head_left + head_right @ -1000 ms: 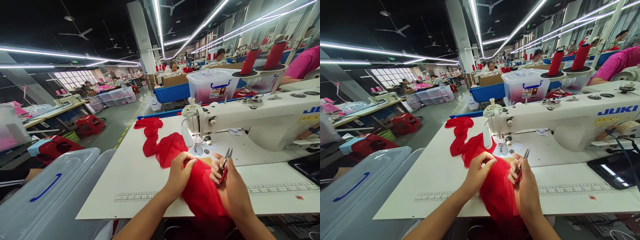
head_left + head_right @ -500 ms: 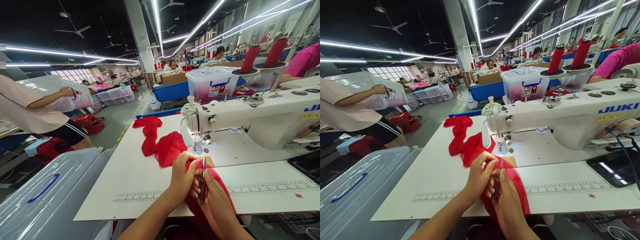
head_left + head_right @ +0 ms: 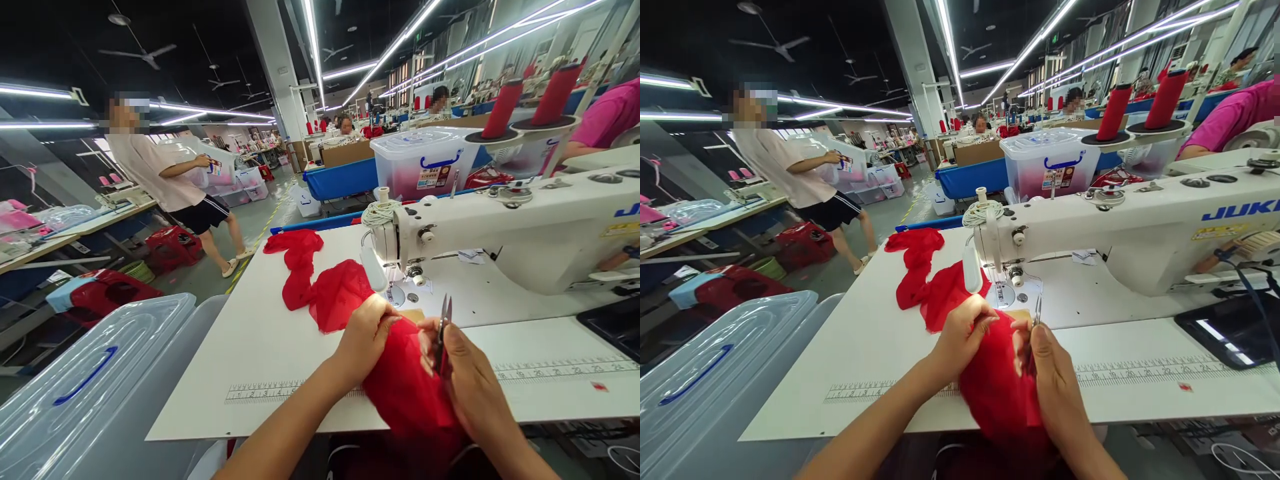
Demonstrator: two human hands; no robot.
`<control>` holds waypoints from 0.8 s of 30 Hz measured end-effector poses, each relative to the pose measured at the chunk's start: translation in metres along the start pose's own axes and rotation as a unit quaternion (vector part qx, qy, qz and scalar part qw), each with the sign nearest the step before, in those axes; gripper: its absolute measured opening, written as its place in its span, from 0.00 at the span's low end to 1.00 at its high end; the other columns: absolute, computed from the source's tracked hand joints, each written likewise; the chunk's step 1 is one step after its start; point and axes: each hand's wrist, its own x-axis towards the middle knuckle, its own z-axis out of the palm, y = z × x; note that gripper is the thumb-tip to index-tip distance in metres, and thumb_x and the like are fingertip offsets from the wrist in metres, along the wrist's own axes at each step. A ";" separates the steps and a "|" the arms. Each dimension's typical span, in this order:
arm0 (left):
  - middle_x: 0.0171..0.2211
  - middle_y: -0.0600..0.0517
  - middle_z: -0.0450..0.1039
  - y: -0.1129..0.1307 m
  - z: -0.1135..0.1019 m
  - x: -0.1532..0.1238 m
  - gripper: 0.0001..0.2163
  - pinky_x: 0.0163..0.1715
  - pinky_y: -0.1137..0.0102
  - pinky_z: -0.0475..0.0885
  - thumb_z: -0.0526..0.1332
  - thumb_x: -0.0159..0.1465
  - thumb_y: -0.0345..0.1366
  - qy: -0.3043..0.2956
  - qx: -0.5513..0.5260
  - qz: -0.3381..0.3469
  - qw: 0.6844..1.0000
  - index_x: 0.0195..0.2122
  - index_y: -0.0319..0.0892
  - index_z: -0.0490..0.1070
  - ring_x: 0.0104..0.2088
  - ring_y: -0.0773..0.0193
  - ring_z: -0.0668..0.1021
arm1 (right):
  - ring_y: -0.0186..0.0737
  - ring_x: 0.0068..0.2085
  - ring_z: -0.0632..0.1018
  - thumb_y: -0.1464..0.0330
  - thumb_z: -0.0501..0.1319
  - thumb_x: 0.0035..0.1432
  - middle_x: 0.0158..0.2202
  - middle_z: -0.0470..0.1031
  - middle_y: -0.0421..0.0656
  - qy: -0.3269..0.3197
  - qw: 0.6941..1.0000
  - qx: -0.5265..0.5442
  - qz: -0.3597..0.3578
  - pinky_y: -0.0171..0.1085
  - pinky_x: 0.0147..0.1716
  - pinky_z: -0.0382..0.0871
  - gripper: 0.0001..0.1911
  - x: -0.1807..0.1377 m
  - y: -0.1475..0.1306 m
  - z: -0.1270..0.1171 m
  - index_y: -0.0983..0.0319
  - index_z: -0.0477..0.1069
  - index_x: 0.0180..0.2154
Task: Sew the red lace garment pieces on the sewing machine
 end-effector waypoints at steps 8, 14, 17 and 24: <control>0.26 0.54 0.62 -0.037 -0.008 0.032 0.12 0.32 0.68 0.65 0.52 0.63 0.25 -0.009 0.106 -0.011 0.994 0.24 0.46 0.55 0.30 0.61 0.68 | 0.55 0.37 0.76 0.52 0.40 0.67 0.36 0.75 0.54 0.015 0.739 -0.611 -0.283 0.50 0.33 0.69 0.29 0.045 0.025 -0.099 0.61 0.74 0.40; 0.33 0.52 0.66 -0.050 0.006 0.040 0.11 0.37 0.67 0.68 0.53 0.65 0.28 -0.004 0.109 0.003 0.994 0.26 0.45 0.57 0.35 0.60 0.70 | 0.57 0.41 0.76 0.57 0.45 0.66 0.42 0.75 0.55 0.012 0.715 -0.623 -0.316 0.50 0.34 0.70 0.24 0.051 0.020 -0.095 0.62 0.75 0.43; 0.34 0.51 0.67 -0.056 0.011 0.040 0.10 0.38 0.66 0.69 0.53 0.66 0.29 -0.002 0.109 0.006 0.994 0.27 0.44 0.58 0.36 0.60 0.71 | 0.53 0.44 0.76 0.56 0.48 0.65 0.43 0.76 0.51 -0.050 0.777 -0.559 -0.286 0.48 0.43 0.70 0.22 0.061 0.008 -0.074 0.59 0.75 0.43; 0.36 0.49 0.68 -0.068 0.015 0.041 0.09 0.42 0.64 0.71 0.51 0.67 0.29 0.001 0.105 0.007 0.994 0.30 0.44 0.64 0.40 0.58 0.72 | 0.54 0.42 0.77 0.59 0.57 0.50 0.37 0.80 0.46 -0.153 0.865 -0.458 -0.139 0.48 0.41 0.70 0.14 0.114 0.000 -0.024 0.55 0.79 0.34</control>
